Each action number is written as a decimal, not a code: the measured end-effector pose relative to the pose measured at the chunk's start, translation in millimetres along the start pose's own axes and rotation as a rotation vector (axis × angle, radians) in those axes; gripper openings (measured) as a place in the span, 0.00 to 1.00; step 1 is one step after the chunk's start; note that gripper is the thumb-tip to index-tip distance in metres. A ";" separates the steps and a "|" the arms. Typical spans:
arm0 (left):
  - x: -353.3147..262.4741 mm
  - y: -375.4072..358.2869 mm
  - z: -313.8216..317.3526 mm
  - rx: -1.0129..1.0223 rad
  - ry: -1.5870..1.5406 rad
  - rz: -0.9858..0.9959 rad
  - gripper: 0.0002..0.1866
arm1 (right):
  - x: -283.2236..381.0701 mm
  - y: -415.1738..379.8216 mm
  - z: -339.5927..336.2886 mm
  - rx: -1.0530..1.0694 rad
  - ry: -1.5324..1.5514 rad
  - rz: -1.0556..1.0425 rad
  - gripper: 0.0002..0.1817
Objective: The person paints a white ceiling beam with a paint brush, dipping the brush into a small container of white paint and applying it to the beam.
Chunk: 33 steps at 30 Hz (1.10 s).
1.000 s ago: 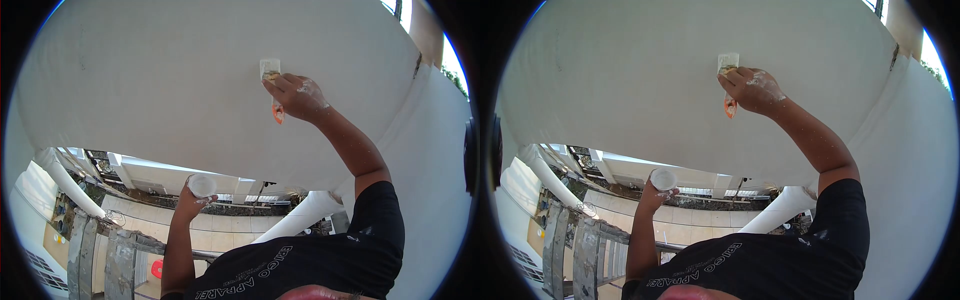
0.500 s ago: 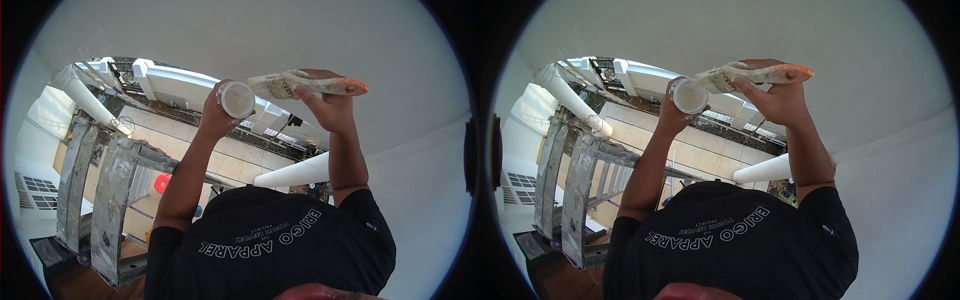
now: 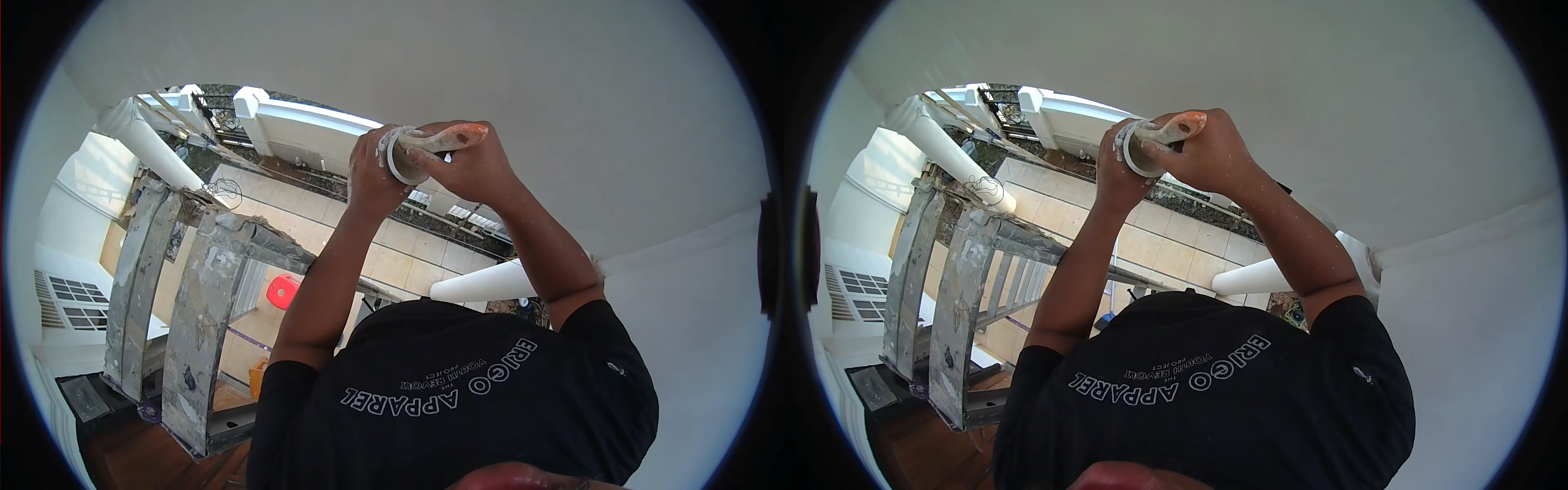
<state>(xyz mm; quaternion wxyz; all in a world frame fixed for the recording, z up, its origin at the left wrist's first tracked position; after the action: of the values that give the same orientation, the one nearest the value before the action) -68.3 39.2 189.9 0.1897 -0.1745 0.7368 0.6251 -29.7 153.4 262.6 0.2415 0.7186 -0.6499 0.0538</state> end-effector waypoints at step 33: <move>41.9 -9.4 2.9 0.015 -0.019 -0.545 0.40 | -135.2 -43.9 40.2 -0.505 1.258 0.577 0.13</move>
<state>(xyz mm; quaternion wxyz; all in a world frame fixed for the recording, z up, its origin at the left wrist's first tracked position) -99.8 39.7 160.6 0.3593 -0.3591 0.6652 0.5471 -17.2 261.1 162.2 0.7031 0.2747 -0.5443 0.3660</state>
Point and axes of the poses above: each hand's wrist, its own y-axis towards the middle knuckle, its own z-axis out of the palm, x = y × z, the point moved 8 cm from there along y, towards the middle knuckle, and after that the axes turned 8 degrees about -y, right-handed, at the moved point
